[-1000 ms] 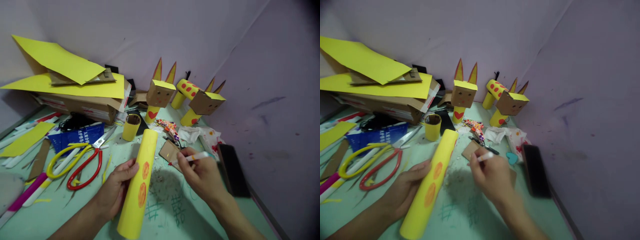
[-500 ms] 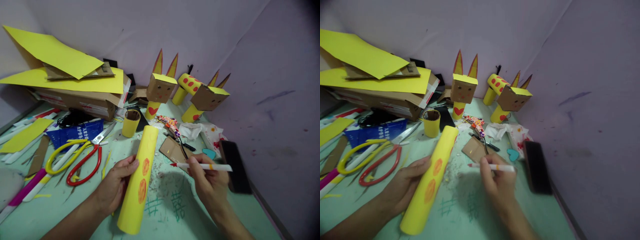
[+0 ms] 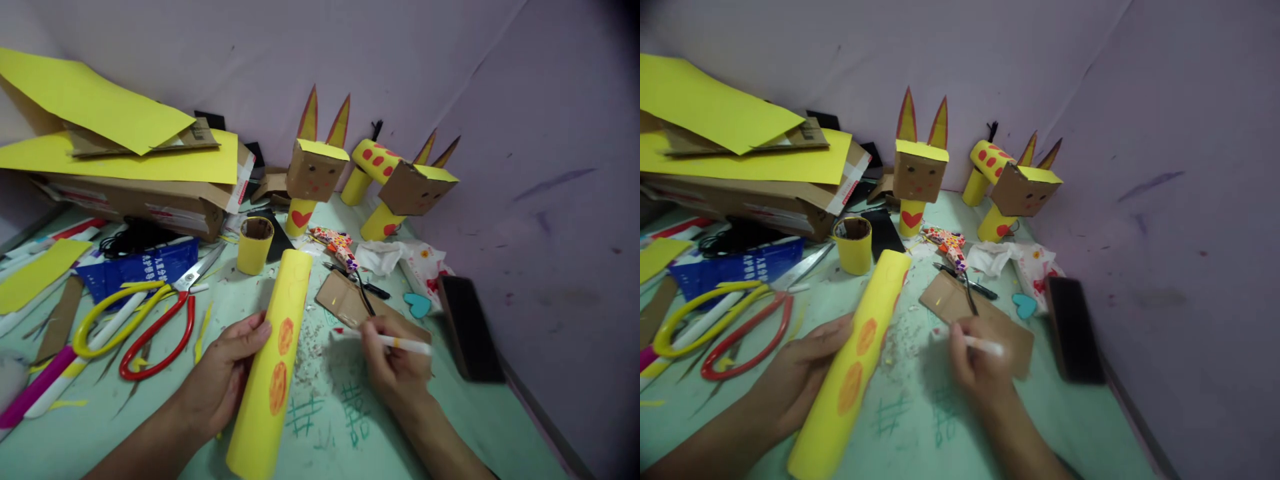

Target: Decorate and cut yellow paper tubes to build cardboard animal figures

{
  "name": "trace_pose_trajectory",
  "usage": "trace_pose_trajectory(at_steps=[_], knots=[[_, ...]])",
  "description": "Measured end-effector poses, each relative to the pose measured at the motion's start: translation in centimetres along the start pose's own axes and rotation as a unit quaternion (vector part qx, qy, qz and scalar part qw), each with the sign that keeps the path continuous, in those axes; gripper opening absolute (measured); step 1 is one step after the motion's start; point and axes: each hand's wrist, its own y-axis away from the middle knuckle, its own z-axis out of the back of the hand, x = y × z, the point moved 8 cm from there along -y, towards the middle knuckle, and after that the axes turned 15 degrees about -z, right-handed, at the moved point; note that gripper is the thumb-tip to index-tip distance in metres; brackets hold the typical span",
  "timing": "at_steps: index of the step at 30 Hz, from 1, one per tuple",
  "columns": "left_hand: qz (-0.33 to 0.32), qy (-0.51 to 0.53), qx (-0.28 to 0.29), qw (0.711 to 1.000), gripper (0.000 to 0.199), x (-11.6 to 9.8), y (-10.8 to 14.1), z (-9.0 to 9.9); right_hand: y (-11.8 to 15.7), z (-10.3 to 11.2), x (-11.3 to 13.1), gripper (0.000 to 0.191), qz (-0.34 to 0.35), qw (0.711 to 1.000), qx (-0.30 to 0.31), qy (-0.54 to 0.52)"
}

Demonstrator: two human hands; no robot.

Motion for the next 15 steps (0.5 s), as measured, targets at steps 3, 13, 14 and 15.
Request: trace_pose_trajectory(at_steps=[3,13,14,15], knots=[[0.008,0.003,-0.003,1.000,0.051,-0.01,0.05,-0.07,-0.10,-0.33,0.39,0.017,0.016,0.999,0.017,0.042],[0.015,-0.001,-0.007,1.000,0.051,0.24,-0.06,0.18,0.11,-0.85,0.48,0.017,0.013,0.999,0.025,0.036],[0.016,0.001,-0.002,1.000,0.051,0.27,-0.06,0.11,0.07,-0.80,0.46,0.016,0.008,0.999,0.019,0.037],[0.016,0.002,0.004,1.000,0.050,0.28,-0.06,0.03,0.07,-0.91,0.49,0.016,0.009,0.999,0.023,0.041]])
